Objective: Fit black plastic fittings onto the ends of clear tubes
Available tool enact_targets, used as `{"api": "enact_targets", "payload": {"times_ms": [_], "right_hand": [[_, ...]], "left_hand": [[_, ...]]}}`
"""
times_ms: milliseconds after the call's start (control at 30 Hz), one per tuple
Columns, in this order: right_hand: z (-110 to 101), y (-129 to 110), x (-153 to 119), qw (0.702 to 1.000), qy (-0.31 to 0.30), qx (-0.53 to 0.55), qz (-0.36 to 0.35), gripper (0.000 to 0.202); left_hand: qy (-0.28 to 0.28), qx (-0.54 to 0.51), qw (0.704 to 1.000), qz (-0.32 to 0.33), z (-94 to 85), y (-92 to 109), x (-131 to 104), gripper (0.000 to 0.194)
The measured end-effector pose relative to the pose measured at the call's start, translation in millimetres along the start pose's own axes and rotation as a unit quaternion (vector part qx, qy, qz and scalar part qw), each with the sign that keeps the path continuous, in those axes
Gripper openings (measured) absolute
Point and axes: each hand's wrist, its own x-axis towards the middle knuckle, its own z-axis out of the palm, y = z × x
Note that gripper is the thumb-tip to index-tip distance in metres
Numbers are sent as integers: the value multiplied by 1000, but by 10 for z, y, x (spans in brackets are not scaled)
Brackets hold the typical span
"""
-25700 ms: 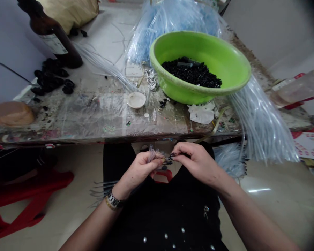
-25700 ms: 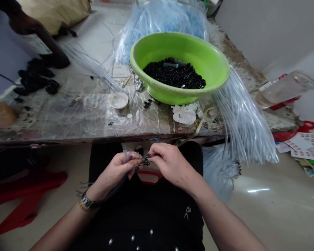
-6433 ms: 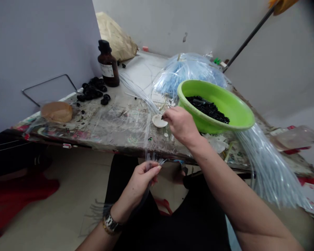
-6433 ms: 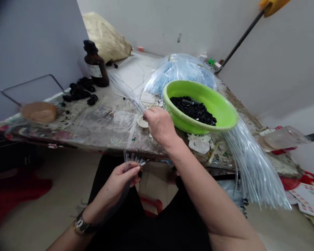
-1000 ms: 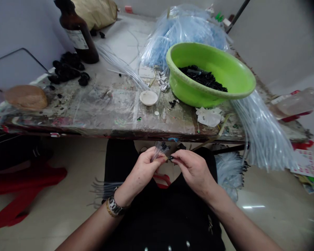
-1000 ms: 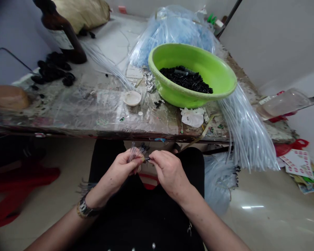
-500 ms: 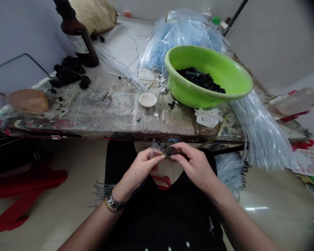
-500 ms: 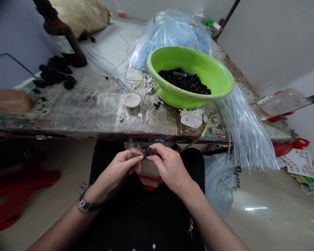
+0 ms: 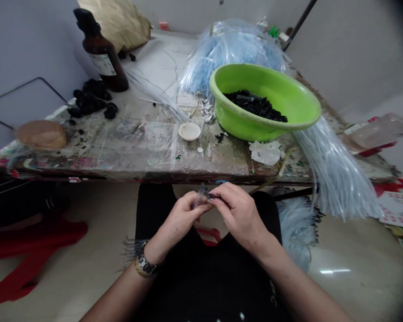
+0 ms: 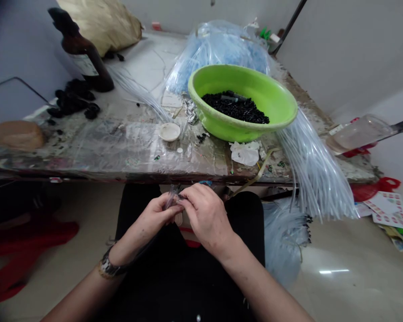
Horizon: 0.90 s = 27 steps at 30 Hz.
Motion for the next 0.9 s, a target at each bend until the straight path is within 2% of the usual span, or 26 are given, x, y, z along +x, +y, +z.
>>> {"api": "enact_targets", "payload": {"times_ms": [167, 367, 600, 733, 767, 900], "right_hand": [[67, 35, -100, 1000, 22, -10, -2, 12], [114, 112, -138, 999, 42, -11, 10, 13], [171, 201, -96, 995, 32, 65, 69, 11], [203, 229, -85, 988, 23, 107, 104, 10], [208, 235, -83, 987, 24, 114, 110, 9], [220, 250, -72, 983, 29, 139, 116, 9]], "left_hand": [[-35, -91, 994, -53, -97, -35, 12, 20], [-49, -172, 983, -43, -131, -59, -19, 20], [-20, -246, 967, -66, -138, -29, -41, 44], [8, -245, 967, -76, -149, -39, -42, 61], [8, -240, 968, -78, -153, -46, -42, 60], [-14, -235, 967, -99, -172, -72, -41, 30]]}}
